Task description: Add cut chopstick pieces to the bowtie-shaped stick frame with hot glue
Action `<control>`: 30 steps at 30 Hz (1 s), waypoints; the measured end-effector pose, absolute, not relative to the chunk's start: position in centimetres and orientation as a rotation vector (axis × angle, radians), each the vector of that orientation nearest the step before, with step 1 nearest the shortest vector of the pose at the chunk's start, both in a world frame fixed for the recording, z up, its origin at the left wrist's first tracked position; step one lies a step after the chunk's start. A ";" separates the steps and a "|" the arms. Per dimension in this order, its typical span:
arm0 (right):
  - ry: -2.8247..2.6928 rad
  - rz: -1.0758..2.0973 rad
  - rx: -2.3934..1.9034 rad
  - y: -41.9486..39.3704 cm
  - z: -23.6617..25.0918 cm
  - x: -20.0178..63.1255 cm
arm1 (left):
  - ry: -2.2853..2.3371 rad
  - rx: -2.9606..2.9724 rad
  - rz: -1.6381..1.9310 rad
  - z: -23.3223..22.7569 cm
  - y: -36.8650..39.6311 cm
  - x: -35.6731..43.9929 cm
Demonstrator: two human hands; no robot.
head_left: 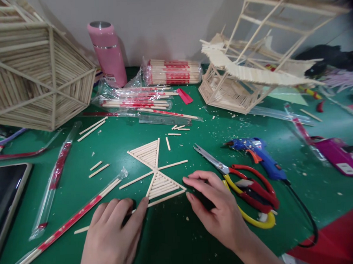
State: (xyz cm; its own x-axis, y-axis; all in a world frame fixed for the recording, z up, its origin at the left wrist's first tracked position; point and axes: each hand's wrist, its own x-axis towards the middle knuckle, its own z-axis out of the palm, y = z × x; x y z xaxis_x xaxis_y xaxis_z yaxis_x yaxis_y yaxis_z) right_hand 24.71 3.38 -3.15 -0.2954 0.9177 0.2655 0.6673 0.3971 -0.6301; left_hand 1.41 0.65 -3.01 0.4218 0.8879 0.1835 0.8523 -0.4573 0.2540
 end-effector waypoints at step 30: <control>-2.023 0.477 -1.391 3.5 -3.4 24.3 | 1.616 2.443 0.514 -2.8 1.1 1.1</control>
